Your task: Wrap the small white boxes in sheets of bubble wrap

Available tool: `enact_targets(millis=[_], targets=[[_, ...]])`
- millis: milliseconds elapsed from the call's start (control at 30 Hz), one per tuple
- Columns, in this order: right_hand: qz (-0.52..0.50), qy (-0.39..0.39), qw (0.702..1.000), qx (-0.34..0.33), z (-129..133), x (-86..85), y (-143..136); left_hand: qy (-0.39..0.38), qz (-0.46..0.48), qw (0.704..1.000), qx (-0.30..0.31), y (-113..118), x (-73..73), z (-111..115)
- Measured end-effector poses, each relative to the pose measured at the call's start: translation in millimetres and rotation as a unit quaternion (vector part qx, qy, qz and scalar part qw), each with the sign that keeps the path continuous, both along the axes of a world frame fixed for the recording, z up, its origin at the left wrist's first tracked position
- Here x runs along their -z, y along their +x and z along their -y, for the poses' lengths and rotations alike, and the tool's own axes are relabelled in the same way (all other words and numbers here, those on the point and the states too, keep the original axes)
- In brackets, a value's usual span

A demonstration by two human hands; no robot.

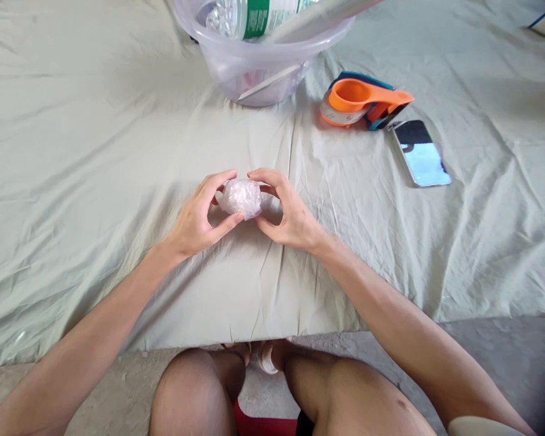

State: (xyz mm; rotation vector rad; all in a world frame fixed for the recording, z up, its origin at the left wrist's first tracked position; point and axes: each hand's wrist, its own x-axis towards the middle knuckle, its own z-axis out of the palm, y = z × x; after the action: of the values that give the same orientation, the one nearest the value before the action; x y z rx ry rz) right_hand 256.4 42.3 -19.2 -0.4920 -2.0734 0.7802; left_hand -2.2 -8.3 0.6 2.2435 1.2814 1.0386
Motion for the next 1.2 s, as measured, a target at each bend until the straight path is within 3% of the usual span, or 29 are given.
enact_targets(millis=[233,367,567,767,1033,1200], targets=[[-0.013,-0.025,1.000,0.012,2.5,-5.3,5.6,0.054,-0.032,0.997,0.038,3.5,0.0,1.5],[-0.017,0.037,0.999,0.007,3.1,-8.4,2.8,0.042,-0.036,0.998,0.029,1.8,1.8,1.6],[-0.008,0.127,0.991,0.049,6.9,-10.0,-1.8,0.141,-0.051,0.988,0.030,8.6,4.0,4.9],[0.019,0.200,0.978,0.058,6.9,-14.6,-1.4,0.145,-0.061,0.987,0.040,10.8,3.5,5.2],[0.036,0.168,0.985,0.028,7.6,-25.1,3.5,0.175,-0.087,0.980,0.047,10.9,4.5,5.8],[0.051,0.187,0.981,0.031,7.0,-26.4,4.8,0.166,-0.112,0.979,0.033,8.6,7.4,6.9]])
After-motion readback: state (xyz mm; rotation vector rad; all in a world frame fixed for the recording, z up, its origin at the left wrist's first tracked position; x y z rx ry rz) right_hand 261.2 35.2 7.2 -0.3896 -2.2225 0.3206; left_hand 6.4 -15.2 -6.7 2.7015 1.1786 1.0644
